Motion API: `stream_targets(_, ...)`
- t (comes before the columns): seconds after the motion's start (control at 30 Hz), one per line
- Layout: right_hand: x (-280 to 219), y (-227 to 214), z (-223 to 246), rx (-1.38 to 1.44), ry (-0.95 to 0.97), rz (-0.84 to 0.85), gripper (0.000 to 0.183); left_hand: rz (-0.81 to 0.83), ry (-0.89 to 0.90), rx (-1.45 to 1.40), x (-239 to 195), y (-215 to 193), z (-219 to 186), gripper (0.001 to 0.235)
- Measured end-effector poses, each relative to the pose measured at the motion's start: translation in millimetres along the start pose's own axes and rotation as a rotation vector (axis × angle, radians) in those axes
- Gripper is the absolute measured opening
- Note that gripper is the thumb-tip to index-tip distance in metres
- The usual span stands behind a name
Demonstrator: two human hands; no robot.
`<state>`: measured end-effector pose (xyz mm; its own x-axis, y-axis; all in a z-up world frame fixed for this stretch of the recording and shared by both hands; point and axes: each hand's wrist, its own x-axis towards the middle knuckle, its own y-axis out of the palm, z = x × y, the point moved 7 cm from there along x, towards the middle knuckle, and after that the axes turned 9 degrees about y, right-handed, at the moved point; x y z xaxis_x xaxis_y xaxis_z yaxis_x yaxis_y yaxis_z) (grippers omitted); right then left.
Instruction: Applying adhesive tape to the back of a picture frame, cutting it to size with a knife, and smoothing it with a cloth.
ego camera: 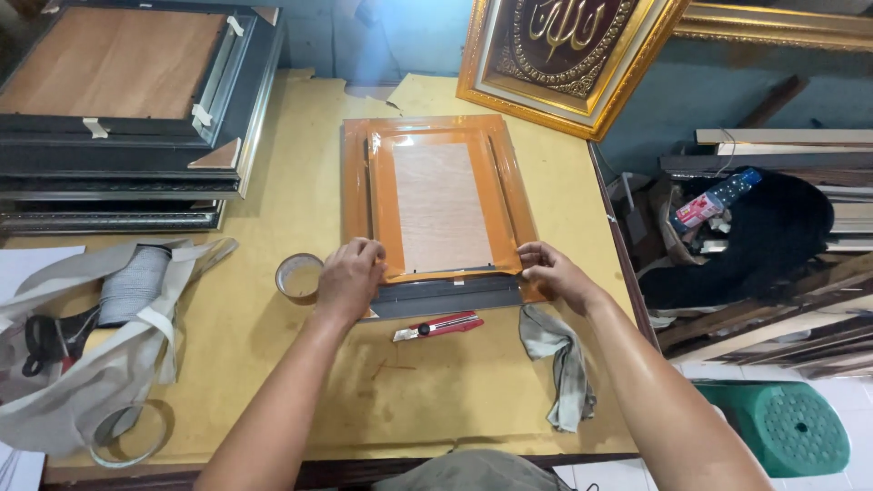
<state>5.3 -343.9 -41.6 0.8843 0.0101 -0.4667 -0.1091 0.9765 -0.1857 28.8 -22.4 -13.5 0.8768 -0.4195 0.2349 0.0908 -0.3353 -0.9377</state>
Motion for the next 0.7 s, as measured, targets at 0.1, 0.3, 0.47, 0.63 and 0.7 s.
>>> stream_targets(0.1,-16,5,6,-0.024,0.022,-0.034,0.049,-0.070,-0.021,-0.162,-21,5,-6,0.012)
stream_targets(0.3,-12,9,7,0.037,0.045,-0.082,0.019,-0.072,-0.130,-0.209,-32,-7,-14,0.021)
stream_targets(0.47,-8,10,5,0.027,0.005,-0.144,0.019,-0.124,-0.228,-0.252,-26,-3,-11,0.014)
stream_targets(0.63,33,-9,-24,-0.066,0.000,-0.303,0.033,-0.149,-0.267,-0.215,-25,9,-13,0.014)
stream_targets(0.7,49,-16,-38,-0.161,0.058,-0.353,0.039,-0.165,-0.360,-0.354,-26,18,-8,0.022)
